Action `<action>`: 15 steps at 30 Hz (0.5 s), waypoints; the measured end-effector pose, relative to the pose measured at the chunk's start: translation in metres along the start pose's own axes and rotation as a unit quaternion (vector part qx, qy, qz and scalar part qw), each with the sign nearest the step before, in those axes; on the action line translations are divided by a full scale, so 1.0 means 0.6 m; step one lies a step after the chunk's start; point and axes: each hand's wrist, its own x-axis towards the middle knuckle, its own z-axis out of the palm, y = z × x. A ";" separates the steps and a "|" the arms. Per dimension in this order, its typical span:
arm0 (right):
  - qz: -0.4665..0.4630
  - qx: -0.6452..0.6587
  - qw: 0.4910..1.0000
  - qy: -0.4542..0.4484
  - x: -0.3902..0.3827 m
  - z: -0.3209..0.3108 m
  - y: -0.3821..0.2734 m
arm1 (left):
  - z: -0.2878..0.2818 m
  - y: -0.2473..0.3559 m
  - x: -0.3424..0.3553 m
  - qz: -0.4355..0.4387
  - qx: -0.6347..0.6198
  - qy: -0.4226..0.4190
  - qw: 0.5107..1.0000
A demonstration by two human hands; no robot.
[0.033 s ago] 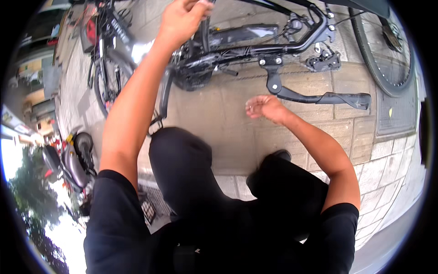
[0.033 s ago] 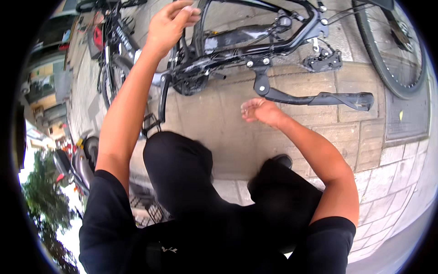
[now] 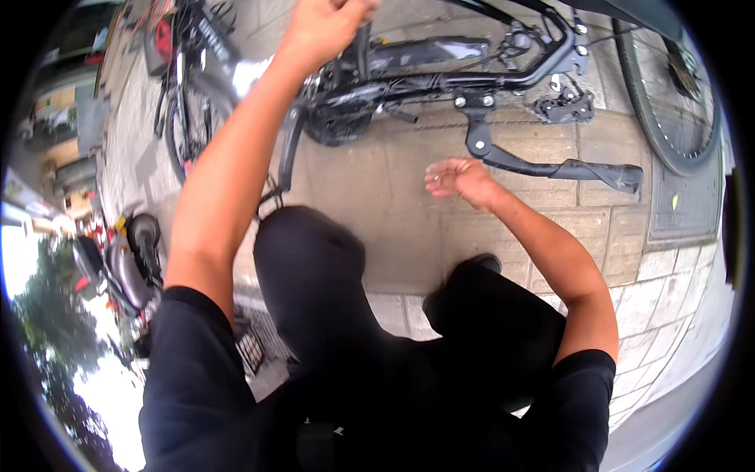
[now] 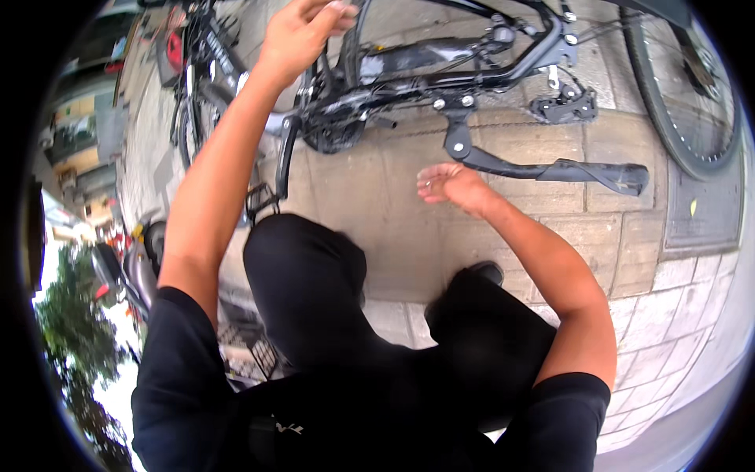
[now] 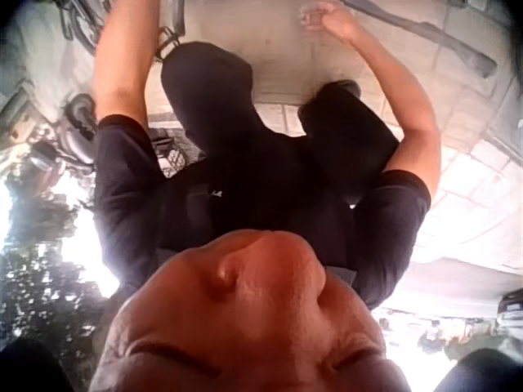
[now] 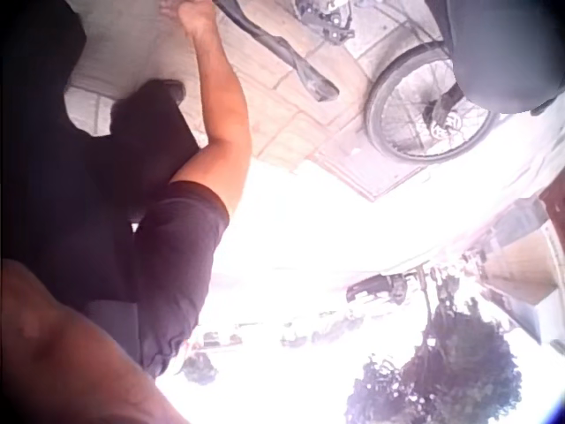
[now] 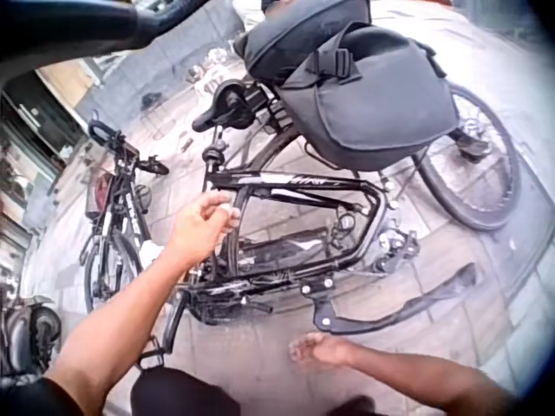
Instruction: The person removes a bicycle tire from the rim, inspects the inner tube, and reassembles the tire onto the wheel. They manipulate the tire and tube by hand, then walk into a shop area and pick up a small metal part from a container.
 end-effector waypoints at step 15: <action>0.030 0.139 0.990 -0.023 -0.076 -0.052 -0.016 | 0.115 -0.033 0.084 0.169 0.062 0.037 0.983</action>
